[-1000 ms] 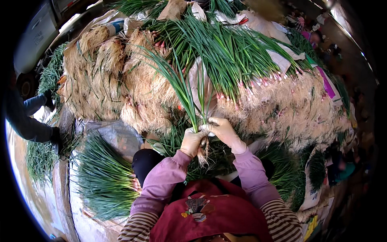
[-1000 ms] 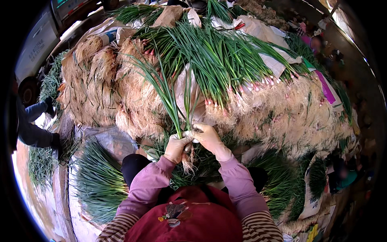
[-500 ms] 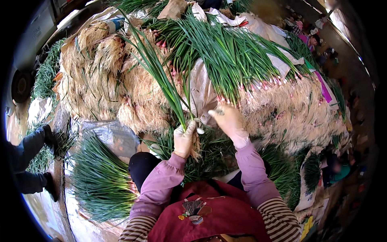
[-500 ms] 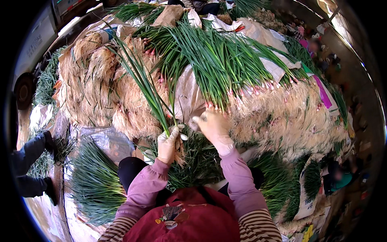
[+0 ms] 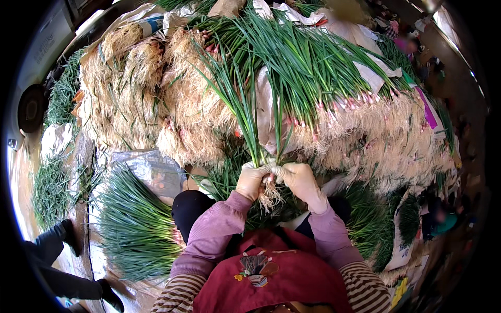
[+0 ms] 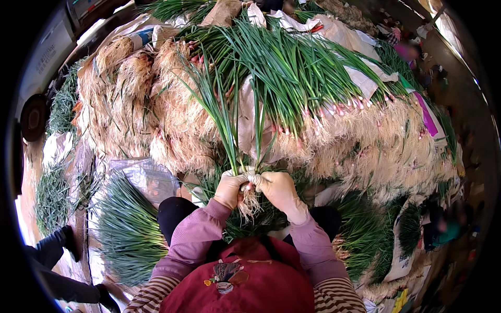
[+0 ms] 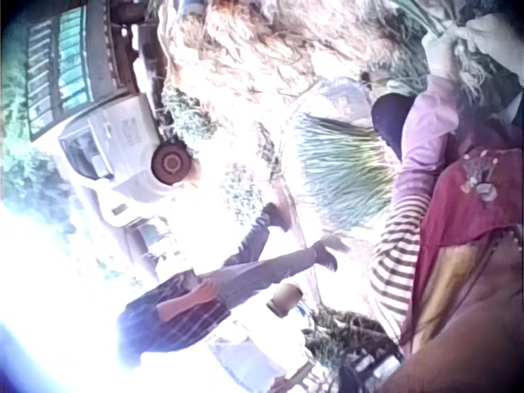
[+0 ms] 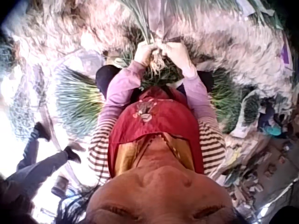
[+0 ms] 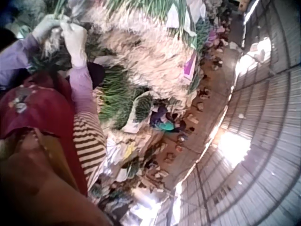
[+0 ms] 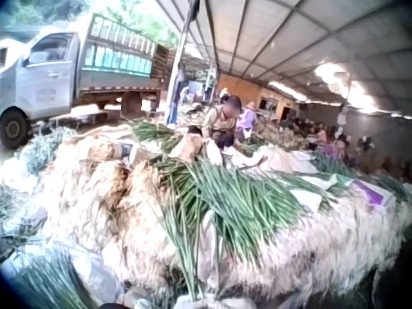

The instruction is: The person gathers stalks of green onions by hand, bundles them together, and places them onto a large pile before organizing the pile and laying out a mesh bag.

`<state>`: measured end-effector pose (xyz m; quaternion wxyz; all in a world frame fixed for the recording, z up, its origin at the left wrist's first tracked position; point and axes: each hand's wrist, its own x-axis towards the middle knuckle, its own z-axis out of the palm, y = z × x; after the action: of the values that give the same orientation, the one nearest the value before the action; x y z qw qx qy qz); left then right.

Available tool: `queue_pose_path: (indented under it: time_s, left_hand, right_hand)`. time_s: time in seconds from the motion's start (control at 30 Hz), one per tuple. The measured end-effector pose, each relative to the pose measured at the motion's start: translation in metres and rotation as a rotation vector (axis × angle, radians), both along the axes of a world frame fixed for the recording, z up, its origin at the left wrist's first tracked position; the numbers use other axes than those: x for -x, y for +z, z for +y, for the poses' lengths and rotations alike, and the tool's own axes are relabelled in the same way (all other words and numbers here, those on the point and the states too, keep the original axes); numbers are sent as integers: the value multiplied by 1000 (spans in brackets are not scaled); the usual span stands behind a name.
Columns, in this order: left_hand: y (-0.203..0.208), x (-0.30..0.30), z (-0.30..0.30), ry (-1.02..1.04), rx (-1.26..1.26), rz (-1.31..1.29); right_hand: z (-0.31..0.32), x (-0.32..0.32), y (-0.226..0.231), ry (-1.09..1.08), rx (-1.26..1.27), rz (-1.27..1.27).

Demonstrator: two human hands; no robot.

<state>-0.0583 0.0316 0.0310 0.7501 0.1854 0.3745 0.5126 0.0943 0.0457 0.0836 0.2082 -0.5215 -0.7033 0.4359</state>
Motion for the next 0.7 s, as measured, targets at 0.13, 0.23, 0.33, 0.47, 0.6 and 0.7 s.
queue_pose_path:
  time_s: [0.13,0.23,0.33,0.47,0.6,0.7]
  left_hand:
    - [-6,-4,-1,27,25,-97]
    - [-13,-4,0,-11,-24,-74]
    - [-3,-7,-4,46,-106,8]
    - [-3,-10,-7,279,-235,107]
    - [7,10,-5,287,-146,25]
    - [-1,2,0,226,-61,-28]
  right_hand:
    - [20,-7,-17,-184,105,288]
    - [19,7,-35,-300,188,610]
    - [10,13,-37,-335,12,592]
    - [23,0,-70,-129,-276,-534]
    - [35,-3,-24,223,-98,-707]
    - [86,8,18,-257,-413,-464]
